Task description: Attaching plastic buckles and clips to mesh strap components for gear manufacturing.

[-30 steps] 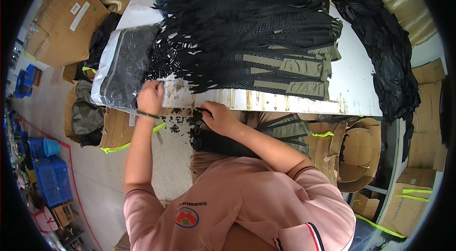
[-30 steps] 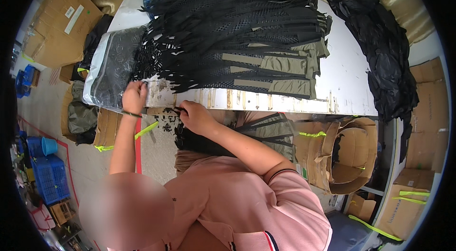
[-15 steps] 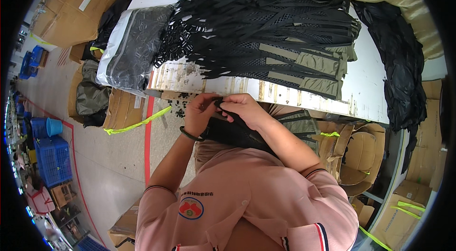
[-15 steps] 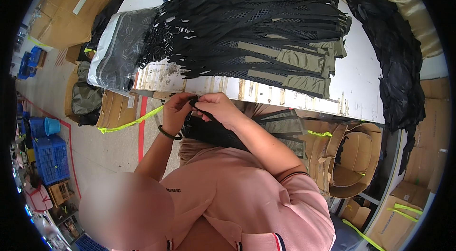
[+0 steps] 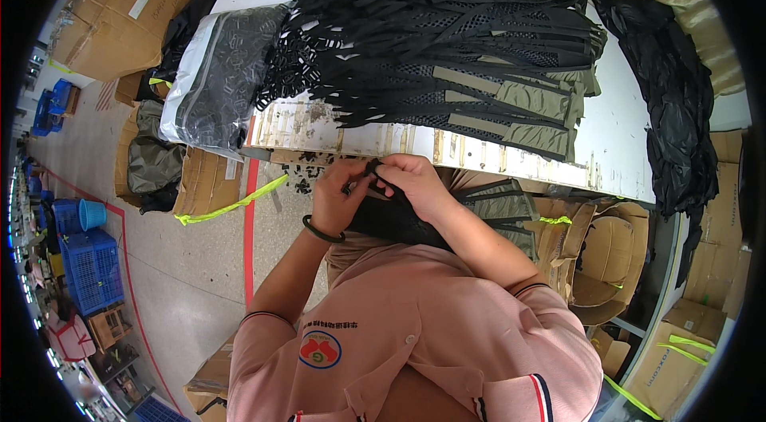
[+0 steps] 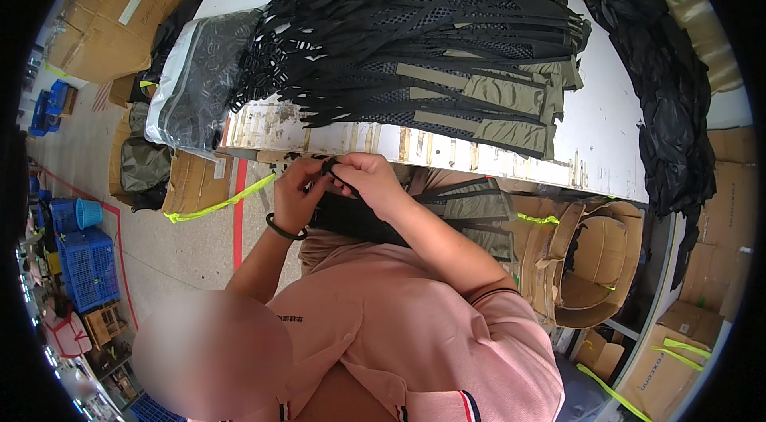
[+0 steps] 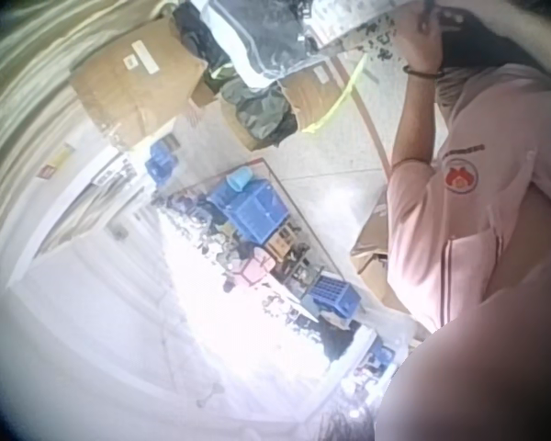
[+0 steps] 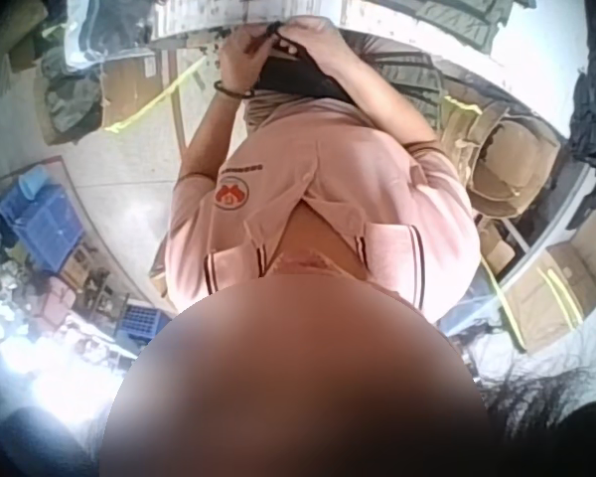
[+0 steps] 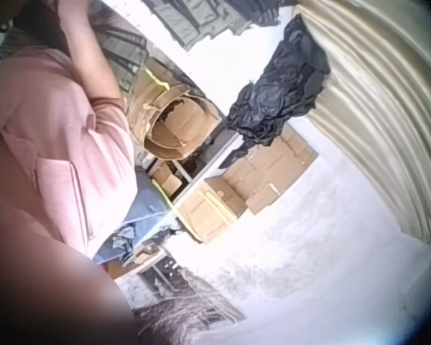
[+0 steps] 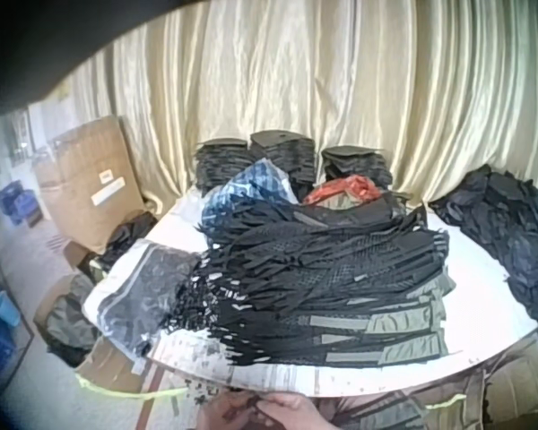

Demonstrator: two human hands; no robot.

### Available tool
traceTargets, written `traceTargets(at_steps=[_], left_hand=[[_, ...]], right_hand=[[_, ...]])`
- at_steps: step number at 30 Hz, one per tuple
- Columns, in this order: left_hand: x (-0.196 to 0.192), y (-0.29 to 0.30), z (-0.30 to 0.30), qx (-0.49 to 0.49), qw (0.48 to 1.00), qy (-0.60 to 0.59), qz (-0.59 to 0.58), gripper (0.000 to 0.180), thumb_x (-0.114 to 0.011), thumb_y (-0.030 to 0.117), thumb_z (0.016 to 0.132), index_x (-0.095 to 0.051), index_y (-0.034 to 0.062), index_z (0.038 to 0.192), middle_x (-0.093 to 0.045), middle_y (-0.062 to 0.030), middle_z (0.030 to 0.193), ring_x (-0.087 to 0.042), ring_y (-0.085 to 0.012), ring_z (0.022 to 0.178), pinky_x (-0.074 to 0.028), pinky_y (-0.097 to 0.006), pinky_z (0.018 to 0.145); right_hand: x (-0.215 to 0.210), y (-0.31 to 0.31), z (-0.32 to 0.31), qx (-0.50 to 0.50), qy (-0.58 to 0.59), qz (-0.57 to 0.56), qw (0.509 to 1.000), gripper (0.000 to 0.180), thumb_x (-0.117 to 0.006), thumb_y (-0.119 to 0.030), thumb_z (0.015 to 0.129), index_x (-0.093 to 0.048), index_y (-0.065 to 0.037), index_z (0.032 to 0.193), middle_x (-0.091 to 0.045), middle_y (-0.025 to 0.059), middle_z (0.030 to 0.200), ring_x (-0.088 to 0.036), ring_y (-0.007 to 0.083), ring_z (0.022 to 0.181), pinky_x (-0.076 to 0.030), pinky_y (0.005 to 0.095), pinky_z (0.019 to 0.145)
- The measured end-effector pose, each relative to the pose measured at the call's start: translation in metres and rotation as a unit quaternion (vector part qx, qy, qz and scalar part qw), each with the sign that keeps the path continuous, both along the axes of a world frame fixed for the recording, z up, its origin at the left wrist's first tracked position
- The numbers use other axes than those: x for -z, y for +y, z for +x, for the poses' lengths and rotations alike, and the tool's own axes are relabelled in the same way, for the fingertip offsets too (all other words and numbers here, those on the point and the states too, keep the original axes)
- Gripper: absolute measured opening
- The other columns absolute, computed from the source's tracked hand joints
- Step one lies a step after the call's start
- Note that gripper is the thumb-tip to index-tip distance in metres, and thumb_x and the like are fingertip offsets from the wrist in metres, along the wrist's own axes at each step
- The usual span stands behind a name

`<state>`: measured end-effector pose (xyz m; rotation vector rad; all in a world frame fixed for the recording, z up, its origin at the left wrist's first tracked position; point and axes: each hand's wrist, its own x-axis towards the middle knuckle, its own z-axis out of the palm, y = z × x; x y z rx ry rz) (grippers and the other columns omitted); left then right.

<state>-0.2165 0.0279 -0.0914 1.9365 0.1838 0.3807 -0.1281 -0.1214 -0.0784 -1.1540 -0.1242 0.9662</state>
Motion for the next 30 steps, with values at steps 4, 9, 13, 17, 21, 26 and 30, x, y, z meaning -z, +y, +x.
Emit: traceTargets(at_steps=[4, 9, 13, 17, 21, 26, 30], left_hand=[[0.004, -0.003, -0.001, -0.024, 0.998, -0.057, 0.028, 0.019, -0.066, -0.005, 0.076, -0.063, 0.0, 0.094, -0.065, -0.013, 0.094, -0.065, -0.0243, 0.082, -0.052, -0.03, 0.068], [0.0, 0.003, 0.001, -0.021, 0.994, -0.087, 0.064, 0.018, -0.063, -0.007, 0.076, -0.064, -0.0001, 0.093, -0.064, -0.013, 0.097, -0.065, -0.0243, 0.086, -0.052, -0.029, 0.071], [-0.01, 0.001, 0.003, -0.012, 0.994, -0.088, 0.057, 0.019, -0.061, -0.009, 0.076, -0.065, 0.0006, 0.092, -0.063, -0.0128, 0.1, -0.064, -0.0242, 0.087, -0.052, -0.029, 0.072], [0.0, -0.001, 0.002, -0.024, 0.989, -0.044, -0.138, 0.02, -0.059, -0.008, 0.08, -0.062, 0.0005, 0.098, -0.062, -0.009, 0.097, -0.064, -0.0203, 0.085, -0.051, -0.028, 0.073], [0.0, 0.009, 0.007, 0.078, 0.745, 0.118, -0.652, 0.01, -0.057, 0.005, 0.089, -0.058, 0.0024, 0.099, -0.06, -0.0042, 0.09, -0.062, -0.0136, 0.079, -0.047, -0.022, 0.067], [0.003, -0.003, 0.007, 0.055, 0.817, 0.146, -0.556, 0.007, -0.055, 0.012, 0.092, -0.058, 0.0061, 0.094, -0.062, -0.0026, 0.086, -0.059, -0.0112, 0.072, -0.044, -0.02, 0.06], [0.001, -0.011, 0.012, -0.015, 0.876, 0.159, -0.455, 0.007, -0.06, 0.011, 0.09, -0.058, 0.0043, 0.09, -0.062, -0.0026, 0.081, -0.06, -0.0095, 0.07, -0.048, -0.022, 0.057]], right_hand=[[-0.002, 0.002, -0.003, 0.015, -0.07, -0.04, 0.997, 0.013, -0.06, -0.012, 0.089, -0.064, 0.0, 0.09, -0.063, 0.0035, 0.077, -0.055, 0.0078, 0.063, -0.044, 0.0197, 0.056], [-0.008, 0.002, -0.001, 0.044, -0.044, 0.029, 0.998, 0.023, -0.057, 0.0, 0.088, -0.056, 0.003, 0.111, -0.063, 0.0066, 0.077, -0.059, 0.011, 0.068, -0.047, 0.0218, 0.061], [-0.009, -0.003, 0.003, -0.029, -0.1, 0.03, 0.994, 0.031, -0.059, 0.002, 0.086, -0.051, 0.002, 0.116, -0.063, 0.0068, 0.08, -0.06, 0.0114, 0.069, -0.048, 0.0222, 0.063], [-0.008, -0.002, -0.002, -0.025, -0.197, 0.048, 0.979, 0.02, -0.061, 0.0, 0.085, -0.059, 0.001, 0.104, -0.064, 0.0047, 0.079, -0.061, 0.0101, 0.07, -0.048, 0.0223, 0.064], [-0.008, -0.006, -0.003, -0.021, -0.337, -0.043, 0.94, 0.012, -0.061, 0.002, 0.082, -0.064, -0.001, 0.093, -0.065, 0.0049, 0.078, -0.061, 0.0137, 0.069, -0.048, 0.025, 0.064], [-0.009, -0.007, -0.008, 0.081, -0.651, -0.119, 0.746, 0.015, -0.062, 0.006, 0.074, -0.065, -0.004, 0.085, -0.064, 0.0079, 0.082, -0.06, 0.026, 0.067, -0.048, 0.0303, 0.064], [-0.009, -0.01, -0.012, 0.076, -0.568, -0.012, 0.819, 0.014, -0.063, 0.005, 0.077, -0.064, -0.003, 0.088, -0.062, 0.0056, 0.079, -0.06, 0.0187, 0.066, -0.049, 0.0278, 0.065]])
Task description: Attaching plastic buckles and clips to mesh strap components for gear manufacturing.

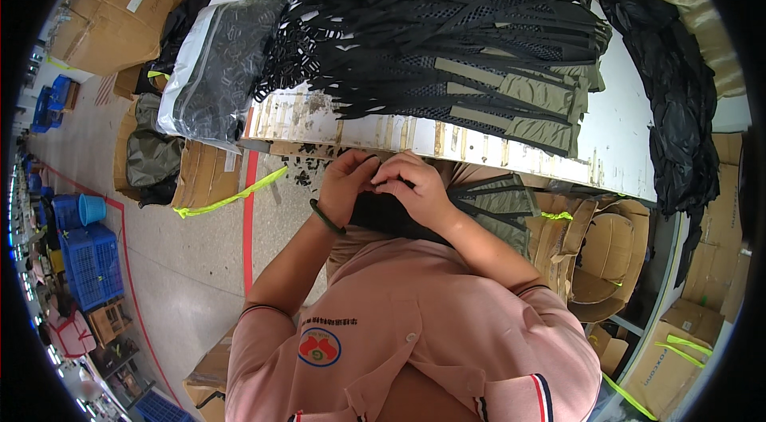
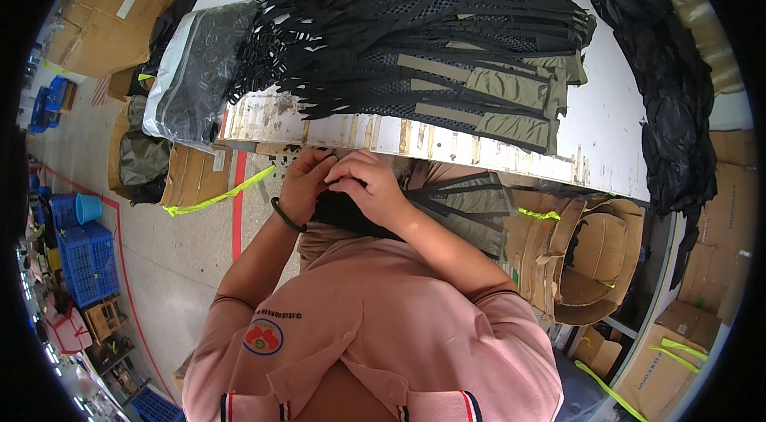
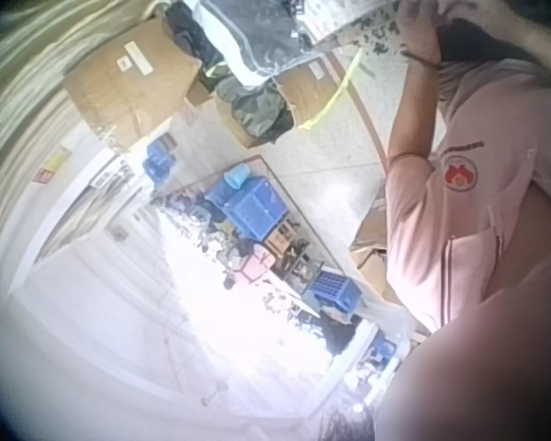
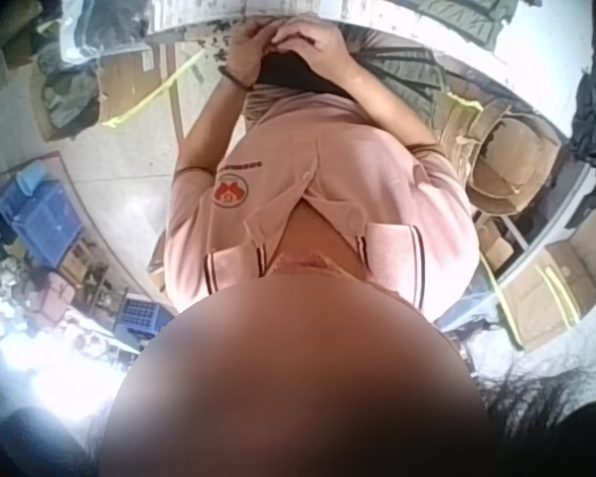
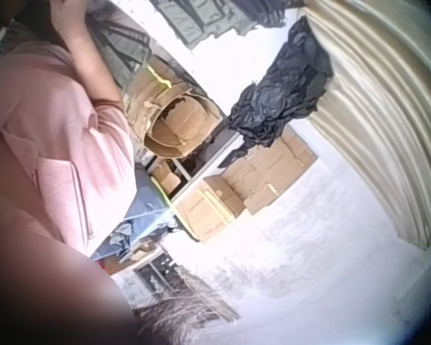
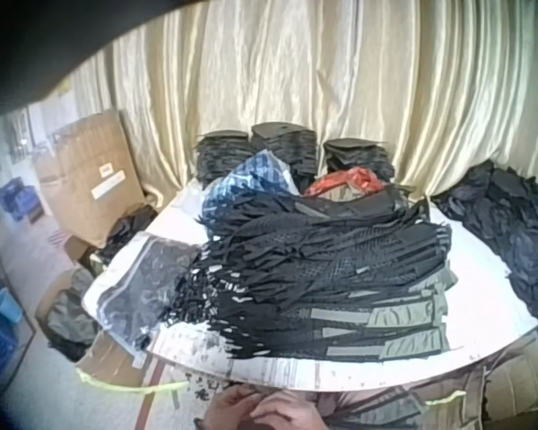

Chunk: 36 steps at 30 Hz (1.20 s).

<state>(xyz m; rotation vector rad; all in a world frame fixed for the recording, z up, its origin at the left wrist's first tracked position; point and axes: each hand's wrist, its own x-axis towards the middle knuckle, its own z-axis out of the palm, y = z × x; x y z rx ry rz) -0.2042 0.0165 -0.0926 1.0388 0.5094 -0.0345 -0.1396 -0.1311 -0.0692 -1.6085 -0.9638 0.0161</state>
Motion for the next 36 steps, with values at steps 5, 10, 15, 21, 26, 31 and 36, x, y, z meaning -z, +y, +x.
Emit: traceTargets(at_steps=[5, 10, 15, 21, 26, 31, 36], left_hand=[[-0.002, -0.005, -0.002, -0.059, 0.998, -0.019, 0.004, 0.008, -0.063, 0.008, 0.088, -0.058, 0.0032, 0.091, -0.062, -0.0015, 0.081, -0.058, -0.0074, 0.069, -0.049, -0.021, 0.06], [0.001, -0.006, -0.012, -0.014, 0.983, -0.086, 0.161, 0.01, -0.063, 0.01, 0.089, -0.058, 0.0017, 0.091, -0.061, -0.001, 0.08, -0.057, -0.0067, 0.07, -0.047, -0.02, 0.064], [-0.001, -0.012, -0.016, 0.028, 0.969, -0.183, 0.162, 0.019, -0.066, 0.001, 0.083, -0.055, 0.0008, 0.099, -0.059, -0.0026, 0.091, -0.058, -0.0087, 0.077, -0.048, -0.021, 0.071], [0.01, -0.012, -0.015, 0.04, 0.964, -0.22, 0.147, 0.029, -0.067, -0.007, 0.077, -0.057, 0.0038, 0.103, -0.049, -0.0042, 0.1, -0.057, -0.0127, 0.085, -0.049, -0.024, 0.073], [0.005, -0.003, -0.016, 0.074, 0.929, -0.224, 0.285, 0.027, -0.066, -0.01, 0.076, -0.059, 0.0046, 0.098, -0.05, -0.0032, 0.1, -0.053, -0.0117, 0.094, -0.045, -0.023, 0.077], [0.004, -0.002, -0.023, 0.103, 0.905, -0.221, 0.349, 0.024, -0.066, -0.008, 0.077, -0.059, 0.0039, 0.096, -0.05, -0.0041, 0.098, -0.054, -0.0101, 0.086, -0.044, -0.021, 0.071], [0.01, 0.006, -0.044, 0.045, 0.998, -0.026, 0.045, 0.014, -0.061, 0.002, 0.086, -0.054, 0.0059, 0.098, -0.053, -0.0002, 0.081, -0.054, -0.0086, 0.063, -0.046, -0.021, 0.058]], right_hand=[[0.015, -0.004, 0.005, -0.046, 0.48, 0.006, 0.876, 0.018, -0.066, 0.005, 0.079, -0.056, -0.001, 0.092, -0.057, 0.0005, 0.073, -0.054, 0.0066, 0.066, -0.046, 0.0203, 0.063], [0.026, -0.008, 0.007, -0.051, 0.521, 0.014, 0.852, 0.022, -0.067, 0.006, 0.075, -0.051, -0.004, 0.088, -0.056, -0.0001, 0.071, -0.054, 0.0067, 0.066, -0.044, 0.0196, 0.06], [0.027, -0.01, 0.006, -0.076, 0.568, 0.082, 0.816, 0.022, -0.067, 0.004, 0.077, -0.049, -0.005, 0.088, -0.056, 0.0003, 0.071, -0.056, 0.0074, 0.066, -0.045, 0.021, 0.06], [0.008, -0.005, -0.004, -0.041, 0.529, 0.051, 0.846, 0.015, -0.061, -0.007, 0.088, -0.051, -0.005, 0.098, -0.052, -0.0027, 0.073, -0.05, 0.0051, 0.063, -0.046, 0.0217, 0.056], [0.0, -0.008, 0.011, -0.069, 0.583, -0.032, 0.809, 0.016, -0.056, -0.016, 0.093, -0.058, -0.002, 0.101, -0.053, -0.0031, 0.074, -0.045, 0.0047, 0.06, -0.04, 0.019, 0.055], [0.011, -0.002, 0.019, -0.071, 0.473, -0.135, 0.868, 0.018, -0.059, -0.021, 0.091, -0.063, -0.003, 0.091, -0.056, -0.0034, 0.076, -0.044, 0.0041, 0.061, -0.035, 0.0181, 0.054], [0.027, 0.0, 0.03, -0.031, 0.278, -0.159, 0.947, 0.012, -0.063, -0.015, 0.086, -0.062, -0.004, 0.091, -0.057, -0.001, 0.075, -0.049, 0.0117, 0.062, -0.04, 0.0252, 0.057]])
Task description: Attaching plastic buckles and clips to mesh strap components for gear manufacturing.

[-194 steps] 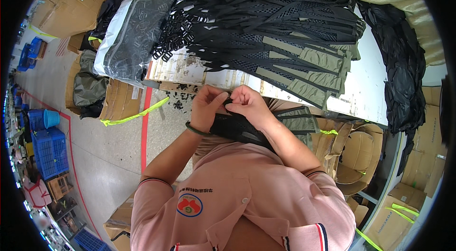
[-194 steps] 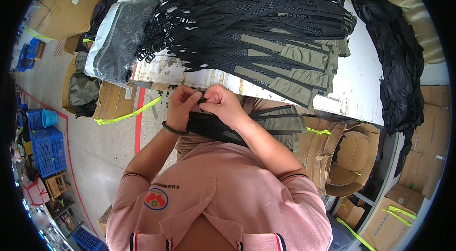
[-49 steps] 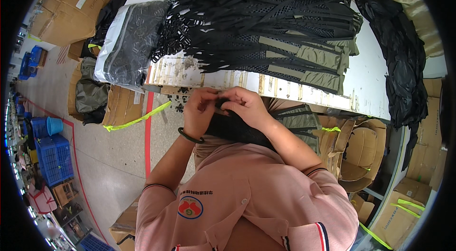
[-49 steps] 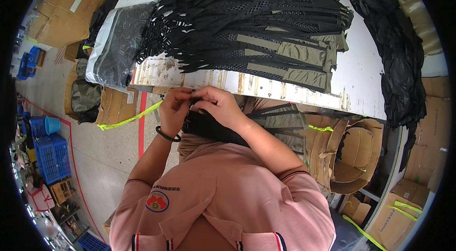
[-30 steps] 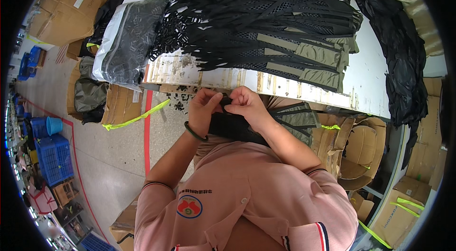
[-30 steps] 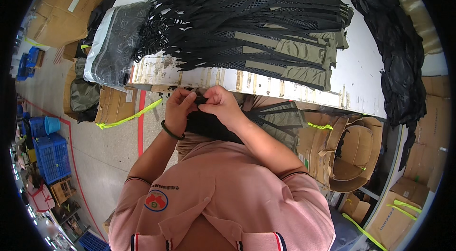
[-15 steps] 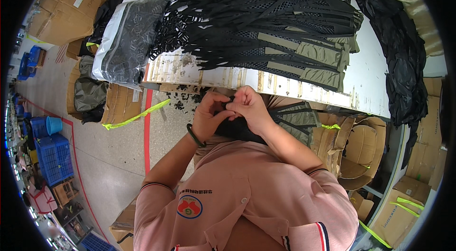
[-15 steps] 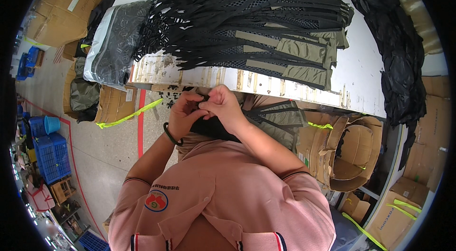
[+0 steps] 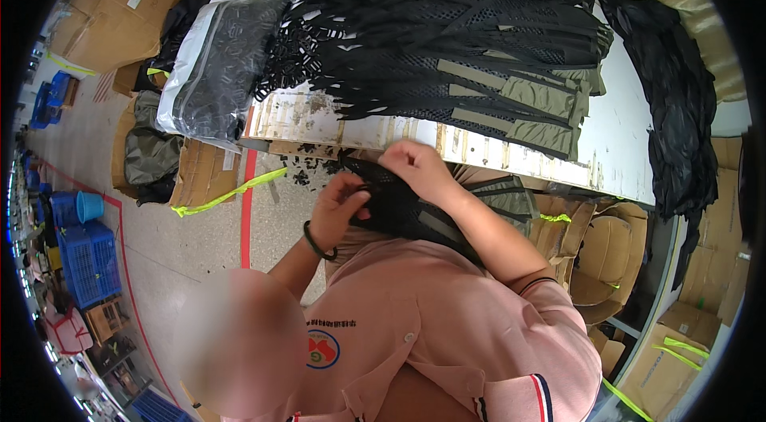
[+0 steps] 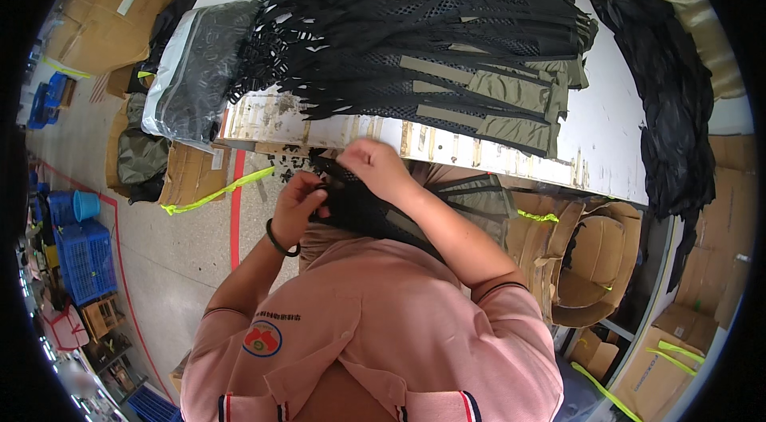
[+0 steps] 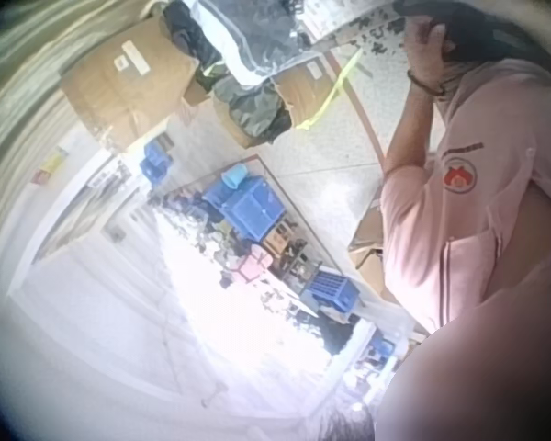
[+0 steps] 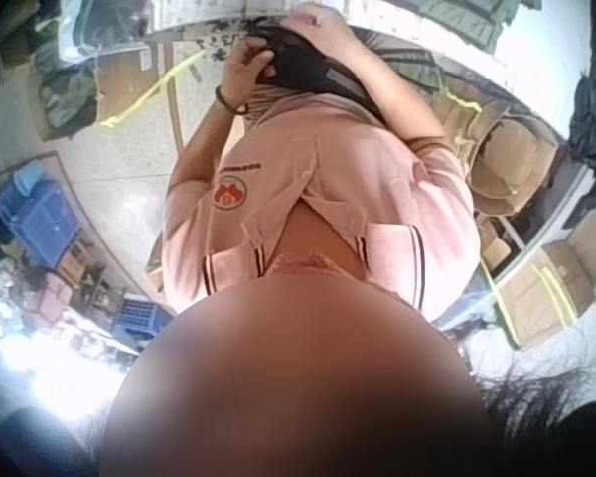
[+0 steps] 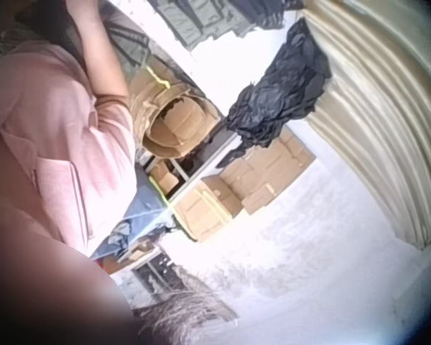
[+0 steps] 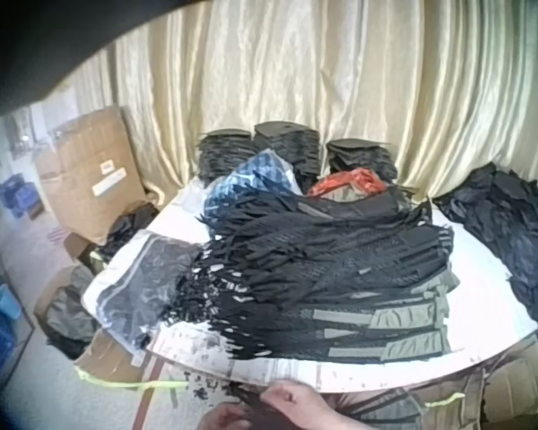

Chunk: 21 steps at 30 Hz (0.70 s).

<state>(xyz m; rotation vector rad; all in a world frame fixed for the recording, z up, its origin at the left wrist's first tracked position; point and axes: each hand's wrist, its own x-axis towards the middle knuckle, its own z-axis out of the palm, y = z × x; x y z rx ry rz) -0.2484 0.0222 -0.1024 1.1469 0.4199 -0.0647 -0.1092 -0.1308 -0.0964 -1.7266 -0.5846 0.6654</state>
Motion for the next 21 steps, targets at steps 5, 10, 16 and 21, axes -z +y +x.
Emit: traceTargets(at_steps=[5, 10, 16, 21], left_hand=[[0.012, 0.02, -0.009, -0.066, 0.995, 0.054, -0.053, 0.011, -0.057, 0.004, 0.089, -0.051, 0.0078, 0.098, -0.055, -0.0004, 0.081, -0.055, -0.009, 0.061, -0.049, -0.022, 0.059], [0.01, 0.012, -0.008, 0.006, 0.999, -0.029, 0.029, 0.014, -0.06, 0.004, 0.087, -0.051, 0.0064, 0.099, -0.056, -0.002, 0.081, -0.057, -0.0104, 0.066, -0.049, -0.023, 0.06], [0.024, 0.04, -0.013, 0.02, 0.929, 0.049, 0.366, 0.032, -0.066, 0.004, 0.082, -0.052, 0.0054, 0.111, -0.057, -0.0055, 0.09, -0.056, -0.0097, 0.072, -0.049, -0.024, 0.065], [0.002, 0.05, 0.035, -0.065, 0.971, -0.071, 0.217, 0.034, -0.065, 0.002, 0.082, -0.053, 0.0056, 0.115, -0.056, -0.0101, 0.109, -0.057, -0.009, 0.076, -0.048, -0.023, 0.065]], right_hand=[[-0.018, 0.02, 0.05, 0.062, -0.462, -0.091, 0.88, 0.021, -0.072, -0.011, 0.071, -0.061, -0.007, 0.089, -0.052, 0.0077, 0.081, -0.052, 0.0278, 0.082, -0.04, 0.035, 0.069], [-0.011, 0.037, 0.066, 0.026, -0.488, -0.176, 0.854, 0.019, -0.073, -0.009, 0.068, -0.061, -0.009, 0.082, -0.052, 0.0045, 0.082, -0.05, 0.0246, 0.086, -0.036, 0.0368, 0.073], [-0.02, 0.029, 0.057, 0.003, -0.478, -0.083, 0.874, 0.015, -0.07, -0.006, 0.071, -0.058, -0.007, 0.08, -0.054, 0.0058, 0.076, -0.052, 0.0276, 0.078, -0.038, 0.0363, 0.072], [-0.015, 0.021, 0.054, -0.119, -0.139, -0.059, 0.981, 0.011, -0.066, -0.003, 0.079, -0.057, -0.003, 0.085, -0.057, 0.0024, 0.073, -0.053, 0.0161, 0.067, -0.042, 0.0285, 0.069]])
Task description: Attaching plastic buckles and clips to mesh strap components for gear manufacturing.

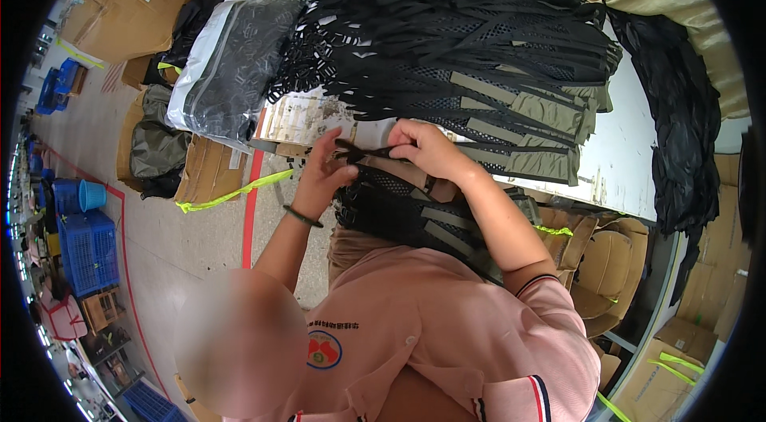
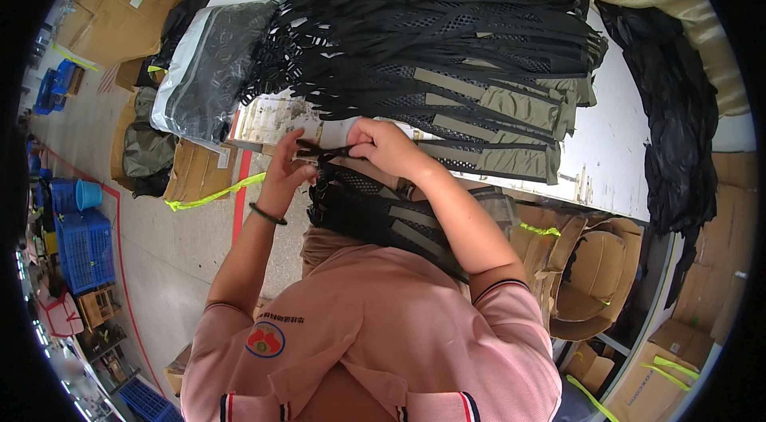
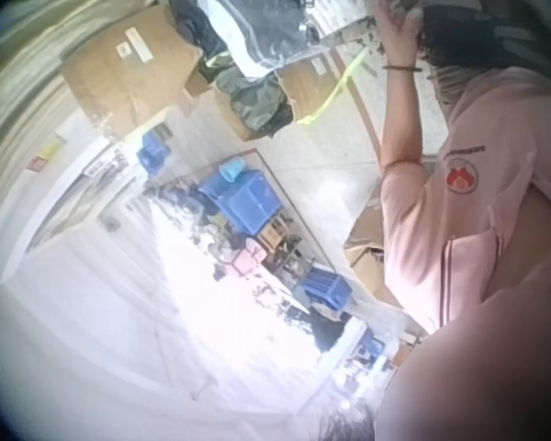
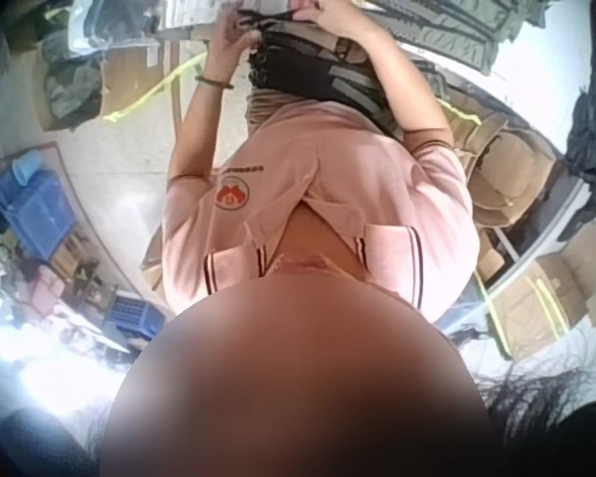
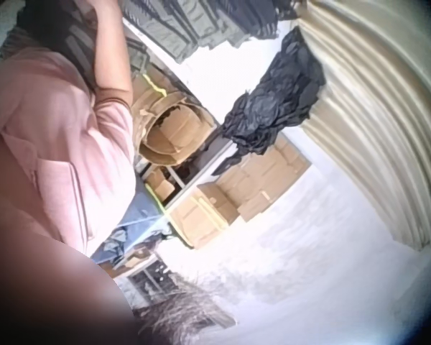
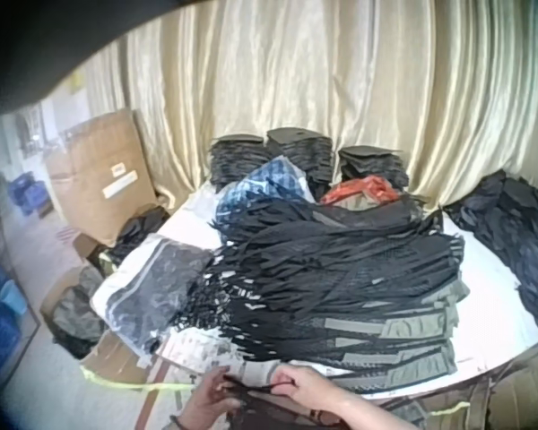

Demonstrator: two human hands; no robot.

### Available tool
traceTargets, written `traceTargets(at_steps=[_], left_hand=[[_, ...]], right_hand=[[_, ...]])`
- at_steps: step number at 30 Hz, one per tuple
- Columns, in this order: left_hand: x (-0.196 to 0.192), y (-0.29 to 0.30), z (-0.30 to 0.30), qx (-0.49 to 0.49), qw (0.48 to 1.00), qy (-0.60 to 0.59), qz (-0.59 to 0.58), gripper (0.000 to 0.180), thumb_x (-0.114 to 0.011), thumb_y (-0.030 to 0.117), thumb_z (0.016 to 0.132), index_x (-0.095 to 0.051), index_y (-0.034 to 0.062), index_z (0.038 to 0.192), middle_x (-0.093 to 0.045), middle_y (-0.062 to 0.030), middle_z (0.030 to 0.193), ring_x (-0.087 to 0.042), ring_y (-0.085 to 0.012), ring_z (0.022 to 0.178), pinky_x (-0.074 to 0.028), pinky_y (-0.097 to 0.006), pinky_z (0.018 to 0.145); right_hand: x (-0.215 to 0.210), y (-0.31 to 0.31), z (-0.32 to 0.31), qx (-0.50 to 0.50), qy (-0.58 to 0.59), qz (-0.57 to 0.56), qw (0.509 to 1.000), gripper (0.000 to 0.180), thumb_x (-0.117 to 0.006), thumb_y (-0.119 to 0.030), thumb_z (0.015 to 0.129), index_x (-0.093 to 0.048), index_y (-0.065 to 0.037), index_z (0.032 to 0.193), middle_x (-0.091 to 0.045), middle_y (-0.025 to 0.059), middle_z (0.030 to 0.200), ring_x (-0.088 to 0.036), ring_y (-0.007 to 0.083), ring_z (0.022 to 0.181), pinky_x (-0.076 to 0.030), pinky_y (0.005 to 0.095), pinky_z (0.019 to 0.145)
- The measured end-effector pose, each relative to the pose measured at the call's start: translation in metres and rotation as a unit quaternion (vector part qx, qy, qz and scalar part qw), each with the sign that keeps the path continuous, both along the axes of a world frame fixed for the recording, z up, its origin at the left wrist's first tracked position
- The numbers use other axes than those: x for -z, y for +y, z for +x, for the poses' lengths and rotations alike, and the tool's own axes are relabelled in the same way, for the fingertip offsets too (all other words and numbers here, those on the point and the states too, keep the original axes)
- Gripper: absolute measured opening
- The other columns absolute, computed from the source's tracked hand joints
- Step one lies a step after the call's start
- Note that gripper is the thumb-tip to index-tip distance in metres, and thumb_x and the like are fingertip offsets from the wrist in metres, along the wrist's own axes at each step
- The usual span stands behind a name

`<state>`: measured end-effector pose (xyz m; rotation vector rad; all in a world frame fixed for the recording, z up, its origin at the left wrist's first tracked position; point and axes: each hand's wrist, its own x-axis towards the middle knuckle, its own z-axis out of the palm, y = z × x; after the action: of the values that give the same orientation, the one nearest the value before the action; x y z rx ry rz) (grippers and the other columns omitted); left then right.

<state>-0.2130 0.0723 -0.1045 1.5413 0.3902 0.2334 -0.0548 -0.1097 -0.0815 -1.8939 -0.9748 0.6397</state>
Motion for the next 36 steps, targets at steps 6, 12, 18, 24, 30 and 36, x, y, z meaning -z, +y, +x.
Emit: traceTargets(at_steps=[6, 12, 18, 24, 30, 36], left_hand=[[0.001, 0.003, 0.031, 0.089, 0.994, 0.009, -0.059, 0.02, -0.061, -0.003, 0.084, -0.058, 0.0009, 0.102, -0.062, -0.0078, 0.095, -0.06, -0.0097, 0.078, -0.049, -0.022, 0.067], [-0.013, -0.012, 0.043, 0.021, 0.992, -0.083, -0.088, 0.012, -0.062, -0.004, 0.083, -0.06, -0.0001, 0.094, -0.064, -0.0026, 0.079, -0.06, -0.0084, 0.068, -0.049, -0.02, 0.063], [-0.01, 0.015, 0.054, -0.042, 0.99, -0.029, 0.133, 0.013, -0.069, 0.005, 0.081, -0.063, 0.002, 0.092, -0.064, -0.0056, 0.078, -0.058, -0.0095, 0.068, -0.047, -0.023, 0.059], [0.01, 0.119, 0.082, -0.125, 0.879, 0.047, 0.458, 0.037, -0.079, 0.018, 0.069, -0.061, 0.0081, 0.099, -0.055, -0.013, 0.086, -0.057, -0.03, 0.079, -0.047, -0.038, 0.07], [0.009, 0.125, 0.087, -0.053, 0.862, 0.108, 0.492, 0.04, -0.077, 0.014, 0.069, -0.062, 0.0113, 0.106, -0.056, -0.0153, 0.091, -0.058, -0.0331, 0.086, -0.048, -0.04, 0.077], [0.012, 0.121, 0.067, -0.157, 0.906, -0.008, 0.393, 0.019, -0.065, 0.004, 0.079, -0.065, 0.0084, 0.097, -0.06, -0.0084, 0.067, -0.055, -0.0173, 0.056, -0.046, -0.029, 0.057]], right_hand=[[0.015, -0.001, -0.004, -0.039, 0.085, 0.082, 0.992, 0.017, -0.065, -0.006, 0.082, -0.058, -0.001, 0.097, -0.064, 0.0076, 0.08, -0.061, 0.0162, 0.076, -0.047, 0.0288, 0.068], [0.002, 0.02, -0.019, 0.008, -0.065, 0.078, 0.995, 0.021, -0.064, -0.01, 0.081, -0.06, -0.001, 0.099, -0.063, 0.0173, 0.093, -0.062, 0.036, 0.084, -0.049, 0.0386, 0.072], [0.018, 0.028, -0.016, 0.022, -0.133, 0.093, 0.986, 0.015, -0.062, -0.009, 0.082, -0.062, -0.001, 0.094, -0.062, 0.016, 0.088, -0.061, 0.035, 0.079, -0.049, 0.0387, 0.069], [0.035, 0.036, 0.004, 0.044, -0.027, 0.067, 0.996, 0.014, -0.062, -0.009, 0.082, -0.064, -0.002, 0.094, -0.062, 0.0151, 0.087, -0.061, 0.0317, 0.078, -0.049, 0.0346, 0.069], [0.031, 0.037, 0.006, 0.051, 0.023, 0.014, 0.998, 0.017, -0.061, -0.01, 0.082, -0.064, -0.003, 0.097, -0.064, 0.0159, 0.089, -0.062, 0.03, 0.083, -0.049, 0.0352, 0.074], [0.023, 0.041, 0.002, 0.065, -0.009, 0.061, 0.996, 0.018, -0.061, -0.009, 0.083, -0.064, -0.001, 0.099, -0.063, 0.0167, 0.087, -0.062, 0.0305, 0.081, -0.048, 0.0345, 0.073]])
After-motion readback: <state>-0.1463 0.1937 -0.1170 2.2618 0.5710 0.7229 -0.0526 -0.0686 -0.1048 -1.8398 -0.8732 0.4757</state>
